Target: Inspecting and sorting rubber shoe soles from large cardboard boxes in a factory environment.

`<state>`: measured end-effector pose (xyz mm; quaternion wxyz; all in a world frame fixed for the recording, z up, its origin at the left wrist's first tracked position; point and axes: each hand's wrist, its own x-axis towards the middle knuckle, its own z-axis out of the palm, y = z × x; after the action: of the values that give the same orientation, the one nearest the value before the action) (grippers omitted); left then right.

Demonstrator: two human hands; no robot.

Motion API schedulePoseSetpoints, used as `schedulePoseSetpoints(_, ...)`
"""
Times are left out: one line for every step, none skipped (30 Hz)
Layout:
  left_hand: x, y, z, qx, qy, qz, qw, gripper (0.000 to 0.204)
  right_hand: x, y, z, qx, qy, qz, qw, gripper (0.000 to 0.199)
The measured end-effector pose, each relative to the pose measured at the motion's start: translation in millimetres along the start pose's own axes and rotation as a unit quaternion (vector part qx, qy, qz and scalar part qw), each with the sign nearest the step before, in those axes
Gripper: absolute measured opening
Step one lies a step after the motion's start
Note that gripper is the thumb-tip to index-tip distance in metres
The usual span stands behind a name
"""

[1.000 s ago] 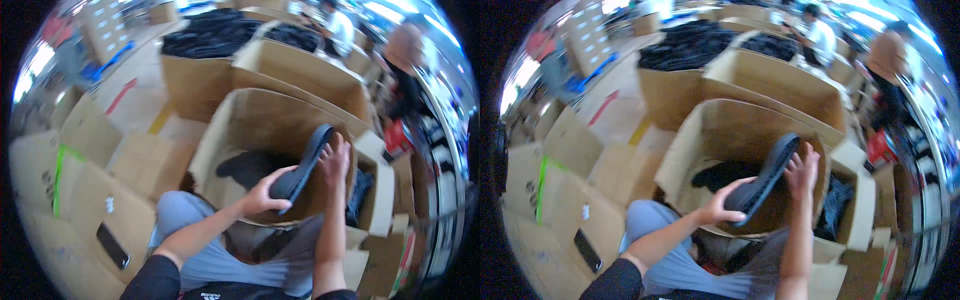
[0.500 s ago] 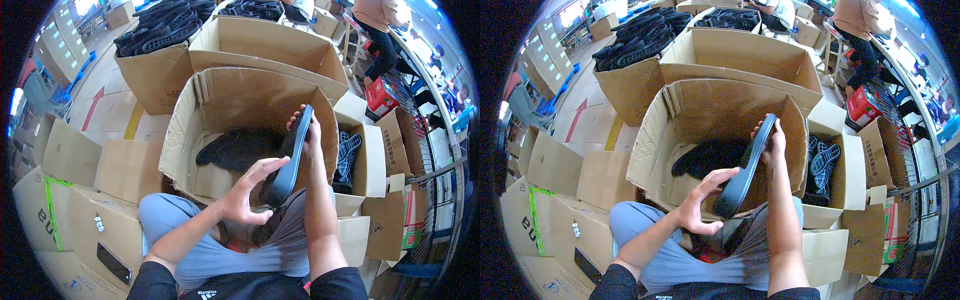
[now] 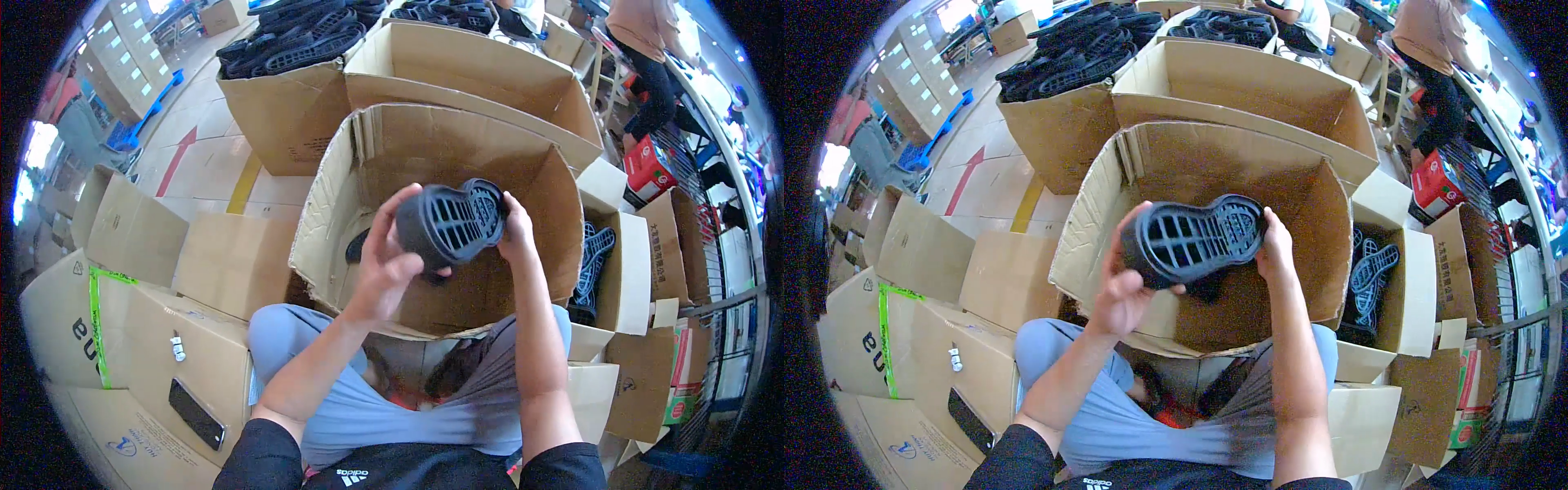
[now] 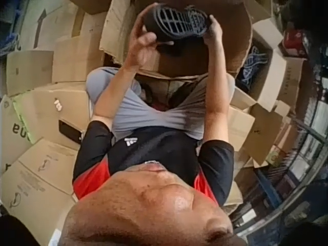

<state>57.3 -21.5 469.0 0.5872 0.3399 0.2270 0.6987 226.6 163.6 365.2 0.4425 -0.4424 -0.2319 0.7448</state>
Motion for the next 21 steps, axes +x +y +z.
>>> schedulePoseSetpoints(0.2, -4.3, -9.2, -0.015, 0.011, 0.04, 0.999, 0.069, -1.9, 0.7, 1.8, -0.015, -0.004, 0.003, 1.0, 0.033)
schedulePoseSetpoints(0.9, -3.3, -15.3, -0.011, 0.012, 0.043, 0.999, 0.069, -4.5, 0.6, 2.6, -0.03, -0.008, 0.005, 0.999, 0.032)
schedulePoseSetpoints(2.6, -0.8, -21.9, -0.071, 0.045, 0.036, 0.996, 0.059, -8.9, -0.2, 5.7, -0.03, -0.011, 0.007, 0.999, 0.032)
schedulePoseSetpoints(4.0, 0.9, -29.3, -0.132, 0.076, 0.029, 0.988, 0.05, -13.3, -1.1, 8.7, -0.066, 0.005, 0.016, 0.998, 0.031)
schedulePoseSetpoints(4.7, 0.0, -39.2, -0.175, 0.087, 0.036, 0.98, 0.037, -17.2, -2.0, 11.6, -0.101, 0.02, 0.024, 0.994, 0.031)
schedulePoseSetpoints(6.5, 4.4, -42.7, -0.175, 0.088, 0.038, 0.98, 0.037, -21.4, -4.3, 13.1, -0.102, 0.019, 0.025, 0.994, 0.031)
schedulePoseSetpoints(9.1, 9.2, -46.3, -0.214, 0.108, 0.026, 0.971, 0.037, -25.2, -6.5, 14.4, -0.08, -0.029, 0.033, 0.996, 0.031)
schedulePoseSetpoints(11.4, 12.1, -48.5, -0.253, 0.127, 0.014, 0.959, 0.039, -27.7, -7.5, 14.7, -0.057, -0.076, 0.041, 0.995, 0.031)
schedulePoseSetpoints(13.3, 12.4, -49.3, -0.251, 0.163, 0.021, 0.954, 0.041, -29.3, -8.6, 12.8, -0.058, -0.076, 0.04, 0.995, 0.031)
schedulePoseSetpoints(14.8, 12.2, -50.3, -0.251, 0.163, 0.021, 0.954, 0.041, -30.8, -10.1, 9.8, -0.058, -0.1, 0.042, 0.992, 0.032)
schedulePoseSetpoints(16.3, 11.5, -51.4, -0.261, 0.176, 0.006, 0.949, 0.044, -32.4, -11.8, 7.4, -0.057, -0.123, 0.043, 0.99, 0.033)
schedulePoseSetpoints(17.9, 10.4, -51.8, -0.271, 0.188, -0.009, 0.944, 0.046, -35.6, -15.7, 7.1, -0.057, -0.121, 0.04, 0.99, 0.033)
schedulePoseSetpoints(19.2, 7.7, -52.4, -0.273, 0.184, -0.013, 0.944, 0.046, -40.1, -21.3, 5.1, -0.05, -0.121, 0.05, 0.99, 0.032)
schedulePoseSetpoints(20.3, 4.0, -53.0, -0.281, 0.19, -0.016, 0.941, 0.049, -46.0, -28.3, 1.9, -0.041, -0.12, 0.057, 0.99, 0.032)
schedulePoseSetpoints(20.6, 2.2, -52.1, -0.288, 0.194, -0.02, 0.937, 0.052, -53.4, -33.8, 5.5, -0.034, -0.119, 0.054, 0.991, 0.031)
schedulePoseSetpoints(22.1, -1.4, -48.5, -0.279, 0.209, -0.024, 0.937, 0.047, -61.0, -40.2, 3.8, -0.027, -0.104, 0.045, 0.993, 0.031)
schedulePoseSetpoints(21.8, 0.5, -48.1, -0.276, 0.185, -0.048, 0.942, 0.05, -62.3, -43.1, -2.0, 0.024, -0.143, 0.018, 0.989, 0.033)
schedulePoseSetpoints(17.8, 7.1, -51.7, -0.27, 0.164, -0.07, 0.946, 0.052, -76.5, -48.9, 10.9, 0.023, -0.119, -0.036, 0.992, 0.039)
schedulePoseSetpoints(14.4, 9.6, -52.3, -0.255, 0.142, -0.073, 0.954, 0.055, -90.4, -59.2, 16.3, 0.019, -0.104, -0.094, 0.99, 0.041)
schedulePoseSetpoints(11.9, 9.6, -51.6, -0.24, 0.121, -0.074, 0.96, 0.059, -105.3, -70.4, 17.9, 0.022, -0.088, -0.166, 0.982, 0.04)
schedulePoseSetpoints(12.2, 9.8, -43.9, -0.249, 0.109, -0.093, 0.958, 0.059, -127.1, -85.6, 13.6, 0.0, -0.052, -0.234, 0.971, 0.039)
